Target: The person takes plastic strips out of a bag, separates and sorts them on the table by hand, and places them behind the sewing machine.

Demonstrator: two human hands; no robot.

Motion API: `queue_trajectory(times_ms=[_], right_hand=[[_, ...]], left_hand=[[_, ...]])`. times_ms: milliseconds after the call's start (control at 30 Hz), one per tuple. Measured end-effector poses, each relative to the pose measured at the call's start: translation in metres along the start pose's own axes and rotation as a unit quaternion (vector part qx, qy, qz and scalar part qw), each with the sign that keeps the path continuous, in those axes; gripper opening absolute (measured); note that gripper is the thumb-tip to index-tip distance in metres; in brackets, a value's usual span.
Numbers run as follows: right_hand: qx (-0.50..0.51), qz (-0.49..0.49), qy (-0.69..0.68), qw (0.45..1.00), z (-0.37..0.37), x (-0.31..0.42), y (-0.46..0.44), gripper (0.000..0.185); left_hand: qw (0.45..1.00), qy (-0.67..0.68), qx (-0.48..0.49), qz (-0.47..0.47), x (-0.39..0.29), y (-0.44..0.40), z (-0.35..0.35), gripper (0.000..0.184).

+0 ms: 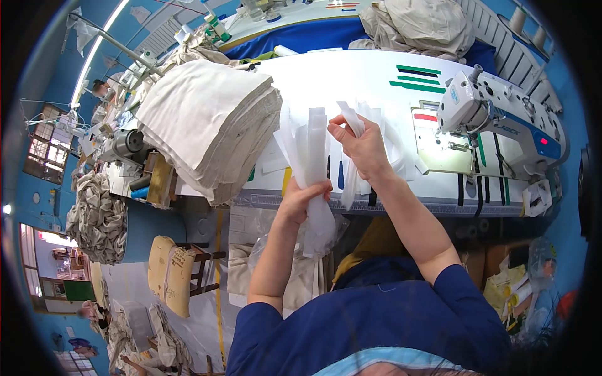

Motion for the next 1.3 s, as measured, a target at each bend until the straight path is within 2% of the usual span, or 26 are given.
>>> queue_trajectory(times_ms=[33,233,333,433,533,633,733,833,867,933,967,1067,1167,1200,1267,1300], right_hand=[[0.002,0.022,0.004,1.000,-0.002,0.006,0.000,0.016],[0.080,-0.029,0.112,0.990,-0.011,-0.014,0.000,0.018],[0.087,-0.021,-0.017,0.996,-0.014,-0.021,0.002,0.023],[0.062,0.008,-0.031,0.998,-0.016,-0.012,0.006,0.025],[0.082,-0.053,0.088,0.991,-0.015,-0.019,0.006,0.027],[0.087,-0.060,0.041,0.994,-0.012,-0.025,0.005,0.029],[0.043,-0.089,-0.017,0.995,0.001,-0.035,0.002,0.025],[0.008,-0.106,-0.058,0.993,0.024,-0.042,-0.006,0.021],[-0.027,-0.103,0.000,0.994,0.041,-0.044,-0.013,0.020],[-0.102,-0.037,0.095,0.989,0.076,-0.031,-0.036,0.021],[-0.141,-0.005,0.142,0.980,0.090,-0.024,-0.044,0.022],[-0.170,-0.059,0.286,0.941,0.109,-0.011,-0.055,0.035],[-0.112,-0.020,0.482,0.869,0.113,-0.028,-0.066,0.052],[-0.159,0.091,0.559,0.809,0.104,-0.004,-0.059,0.057],[-0.239,0.302,0.671,0.633,0.070,0.024,-0.025,0.066],[-0.216,0.314,0.624,0.682,0.060,0.027,-0.016,0.069]], left_hand=[[1.000,-0.002,0.001,0.000,-0.001,0.001,-0.001,0.037],[1.000,-0.025,0.009,-0.004,-0.003,0.003,-0.003,0.036],[1.000,0.002,-0.001,-0.003,-0.004,0.004,-0.004,0.035],[1.000,-0.008,-0.003,-0.002,-0.001,0.003,0.000,0.036],[0.999,-0.051,-0.002,-0.012,-0.003,0.003,-0.002,0.021],[0.999,-0.052,-0.005,-0.008,-0.002,0.000,-0.002,0.021],[0.999,0.025,-0.021,-0.012,0.007,-0.006,0.013,0.036],[0.995,0.063,-0.079,0.008,0.014,-0.011,0.035,0.039],[0.994,0.072,-0.087,0.008,0.013,-0.011,0.038,0.038],[0.993,0.078,-0.092,0.004,0.012,-0.012,0.045,0.038],[0.992,0.080,-0.094,0.003,0.012,-0.011,0.047,0.038],[0.993,0.083,-0.079,0.004,0.008,-0.010,0.041,0.037],[0.994,0.088,-0.057,0.008,0.011,-0.012,0.039,0.038],[0.995,0.083,-0.061,0.005,0.010,-0.011,0.039,0.037],[0.995,0.073,-0.071,0.000,0.010,-0.009,0.038,0.036],[0.995,0.064,-0.071,0.004,0.013,-0.009,0.039,0.036]])
Point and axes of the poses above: each hand's wrist, its own y-axis away from the middle knuckle, its own z-axis out of the back of the hand, x = y × z, the point moved 9 cm from there along -y, towards the middle knuckle, and after that the axes turned 1 degree about -z, right-handed, at the moved point
